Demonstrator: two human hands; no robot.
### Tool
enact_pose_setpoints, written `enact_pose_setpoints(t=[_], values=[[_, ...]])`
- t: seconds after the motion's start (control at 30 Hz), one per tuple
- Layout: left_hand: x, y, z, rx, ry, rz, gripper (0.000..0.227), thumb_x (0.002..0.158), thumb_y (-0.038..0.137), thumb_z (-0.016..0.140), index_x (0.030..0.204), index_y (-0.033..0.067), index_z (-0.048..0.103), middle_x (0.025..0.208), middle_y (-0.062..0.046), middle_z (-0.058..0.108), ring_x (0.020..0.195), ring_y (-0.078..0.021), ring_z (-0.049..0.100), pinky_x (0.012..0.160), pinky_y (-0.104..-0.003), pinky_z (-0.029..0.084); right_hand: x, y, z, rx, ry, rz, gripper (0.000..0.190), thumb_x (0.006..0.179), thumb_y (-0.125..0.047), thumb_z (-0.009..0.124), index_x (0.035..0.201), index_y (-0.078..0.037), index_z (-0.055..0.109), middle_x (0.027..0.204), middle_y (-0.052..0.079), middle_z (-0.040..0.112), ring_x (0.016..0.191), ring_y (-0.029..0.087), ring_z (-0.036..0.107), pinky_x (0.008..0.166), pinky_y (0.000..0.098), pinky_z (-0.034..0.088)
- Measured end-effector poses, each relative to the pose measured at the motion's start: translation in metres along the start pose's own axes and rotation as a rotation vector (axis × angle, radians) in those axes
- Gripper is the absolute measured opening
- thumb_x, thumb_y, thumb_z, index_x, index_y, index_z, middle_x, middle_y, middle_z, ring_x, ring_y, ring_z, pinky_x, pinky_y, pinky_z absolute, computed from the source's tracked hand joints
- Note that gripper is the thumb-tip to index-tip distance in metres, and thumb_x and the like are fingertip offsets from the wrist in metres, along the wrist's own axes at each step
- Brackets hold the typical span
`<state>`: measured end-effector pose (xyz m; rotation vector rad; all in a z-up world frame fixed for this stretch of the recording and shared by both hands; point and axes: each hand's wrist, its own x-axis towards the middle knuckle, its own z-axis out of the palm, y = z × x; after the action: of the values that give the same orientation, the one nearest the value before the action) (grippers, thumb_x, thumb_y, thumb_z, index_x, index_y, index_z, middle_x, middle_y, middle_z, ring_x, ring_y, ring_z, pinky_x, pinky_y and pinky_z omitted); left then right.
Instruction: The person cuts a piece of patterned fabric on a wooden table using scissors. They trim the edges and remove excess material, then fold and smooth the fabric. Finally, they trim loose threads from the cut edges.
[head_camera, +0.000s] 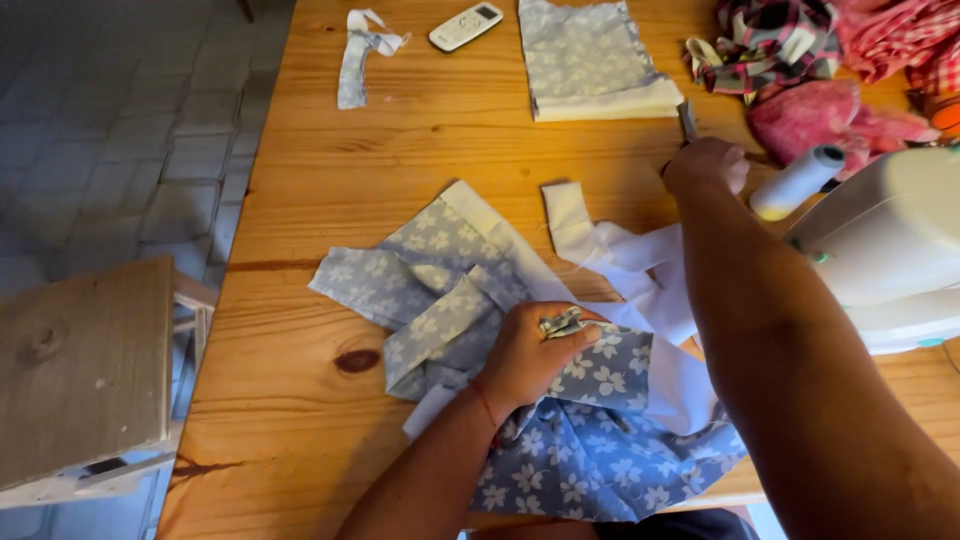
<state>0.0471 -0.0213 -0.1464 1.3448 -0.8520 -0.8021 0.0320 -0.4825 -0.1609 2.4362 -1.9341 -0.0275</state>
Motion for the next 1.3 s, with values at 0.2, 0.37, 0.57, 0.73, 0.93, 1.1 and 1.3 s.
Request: enact_pose_setpoints(t=[0.2,0.37,0.57,0.73,0.93,1.1,1.3], values=[[-0.01,0.014,0.004,-0.023,-0.026,-0.018,0.015,0.098,0.019,0.096,0.111,0.0106,0.097,0.096,-0.014,0.092,0.096,-0.0186,0.085,0.088,-0.037,0.069,-0.061,0.001,-0.036,0.026,-0.016,-0.011,0.064,0.124,-0.036,0.042,0.156,0.008,0.075,0.156,0.027,0.077,0.15,0.048,0.067,0.122,0.0644,0.049],[0.003,-0.008,0.004,0.008,0.014,0.013,0.021,0.089,0.022,0.102,0.107,0.0117,0.097,0.09,-0.012,0.089,0.09,-0.0217,0.085,0.085,-0.037,0.068,-0.104,-0.007,-0.082,-0.034,-0.188,-0.191,0.067,0.129,-0.014,0.026,0.184,0.024,0.03,0.196,0.039,0.029,0.184,0.055,0.018,0.149,0.0638,0.0],[0.004,0.003,0.003,0.131,0.047,0.227,0.02,0.088,0.02,0.092,0.108,0.0153,0.093,0.114,0.0,0.095,0.107,-0.0138,0.089,0.105,-0.03,0.068,-0.092,-0.014,-0.086,0.234,-0.207,0.128,0.096,0.089,-0.043,0.102,0.171,-0.006,0.068,0.176,0.015,0.068,0.162,0.037,0.065,0.127,0.0517,0.059],[0.018,-0.045,0.001,0.131,0.091,0.163,0.02,0.103,0.027,0.079,0.119,0.015,0.082,0.112,0.001,0.083,0.108,-0.0144,0.076,0.107,-0.033,0.059,-0.107,-0.028,-0.089,0.307,-0.093,0.015,0.057,0.112,-0.038,0.07,0.158,-0.006,0.079,0.163,0.018,0.077,0.152,0.041,0.072,0.118,0.0503,0.062],[0.014,-0.042,0.002,-0.05,0.029,0.075,0.013,0.094,0.01,0.1,0.093,0.0142,0.088,0.091,0.008,0.081,0.089,-0.006,0.07,0.083,-0.026,0.059,-0.162,-0.011,-0.086,1.24,-0.034,-0.24,0.013,0.094,-0.018,0.086,0.105,-0.01,0.085,0.084,0.006,0.085,0.07,0.017,0.077,0.065,0.0369,0.061],[0.006,-0.02,0.006,0.009,0.006,0.051,0.013,0.093,0.016,0.102,0.096,0.0127,0.09,0.091,0.006,0.083,0.089,-0.0079,0.075,0.085,-0.03,0.061,-0.293,0.101,-0.122,1.421,-0.325,-0.583,0.024,0.094,-0.005,0.099,0.113,-0.007,0.084,0.096,0.005,0.088,0.083,0.01,0.076,0.075,0.0277,0.06],[-0.013,0.067,0.037,0.176,-0.214,-0.052,0.016,0.098,0.023,0.094,0.109,0.012,0.097,0.098,0.005,0.088,0.089,-0.0055,0.075,0.076,-0.03,0.06,-0.334,0.251,-0.1,1.178,-0.388,-0.648,0.036,0.072,-0.016,0.115,0.097,-0.007,0.089,0.09,0.006,0.094,0.083,0.018,0.085,0.082,0.0346,0.066]])
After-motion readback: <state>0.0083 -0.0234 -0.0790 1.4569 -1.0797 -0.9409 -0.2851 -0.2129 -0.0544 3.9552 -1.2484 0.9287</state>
